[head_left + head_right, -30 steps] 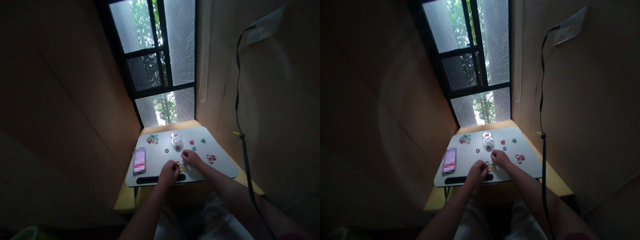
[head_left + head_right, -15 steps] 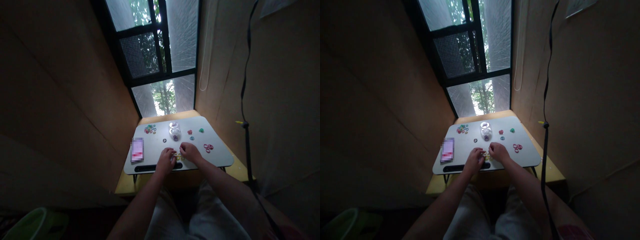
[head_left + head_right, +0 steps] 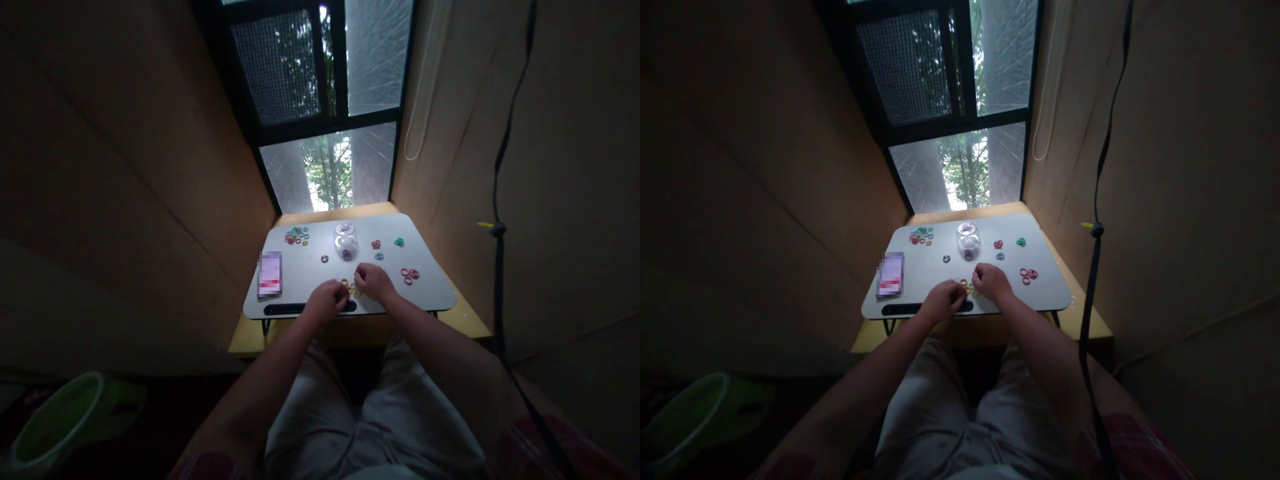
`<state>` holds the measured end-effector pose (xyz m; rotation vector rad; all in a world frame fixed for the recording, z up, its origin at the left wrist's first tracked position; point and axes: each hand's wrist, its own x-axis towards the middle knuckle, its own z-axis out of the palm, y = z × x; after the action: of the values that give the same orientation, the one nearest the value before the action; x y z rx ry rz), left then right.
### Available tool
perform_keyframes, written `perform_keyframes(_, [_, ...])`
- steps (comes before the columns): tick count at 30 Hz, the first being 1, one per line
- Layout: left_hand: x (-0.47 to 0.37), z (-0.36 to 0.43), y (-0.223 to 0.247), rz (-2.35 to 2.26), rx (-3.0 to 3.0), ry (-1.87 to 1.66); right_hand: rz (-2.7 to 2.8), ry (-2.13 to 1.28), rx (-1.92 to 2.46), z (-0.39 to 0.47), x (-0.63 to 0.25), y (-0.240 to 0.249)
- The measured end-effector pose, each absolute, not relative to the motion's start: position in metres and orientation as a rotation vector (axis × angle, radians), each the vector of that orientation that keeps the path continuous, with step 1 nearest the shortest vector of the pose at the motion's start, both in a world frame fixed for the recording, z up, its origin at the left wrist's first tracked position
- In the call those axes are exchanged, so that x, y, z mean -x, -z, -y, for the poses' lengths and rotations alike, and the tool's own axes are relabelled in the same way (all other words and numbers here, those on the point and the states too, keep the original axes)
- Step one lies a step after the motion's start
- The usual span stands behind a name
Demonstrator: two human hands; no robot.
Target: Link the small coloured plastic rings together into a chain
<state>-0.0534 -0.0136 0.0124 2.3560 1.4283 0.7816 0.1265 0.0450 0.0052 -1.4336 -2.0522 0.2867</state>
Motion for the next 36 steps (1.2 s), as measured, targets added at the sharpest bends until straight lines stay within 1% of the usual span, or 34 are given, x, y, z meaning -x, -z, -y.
perform_keyframes(4, [0.057, 0.012, -0.013, -1.500, -2.371, -0.744, 2.065, -0.290, 1.426, -0.046, -0.128, -0.005])
perform_keyframes(7, [0.061, 0.007, -0.010, -1.562, -2.326, -0.785, 2.069, -0.294, 1.420, -0.047, -0.129, -0.005])
perform_keyframes(12, [0.065, -0.009, -0.002, -1.639, -1.969, -0.986, 2.055, -0.343, 1.394, -0.048, -0.130, -0.005])
perform_keyframes(15, [0.066, -0.020, 0.001, -1.570, -1.751, -1.138, 2.044, -0.383, 1.381, -0.049, -0.130, -0.005])
perform_keyframes(18, [0.064, -0.031, 0.003, -1.471, -1.660, -1.204, 2.043, -0.401, 1.358, -0.049, -0.130, -0.004])
perform_keyframes(25, [0.045, -0.045, 0.000, -1.327, -1.743, -1.138, 2.011, -0.423, 1.263, -0.049, -0.129, -0.001])
perform_keyframes(36, [0.039, -0.035, -0.001, -1.405, -1.905, -1.216, 2.014, -0.446, 1.254, -0.048, -0.128, -0.001])
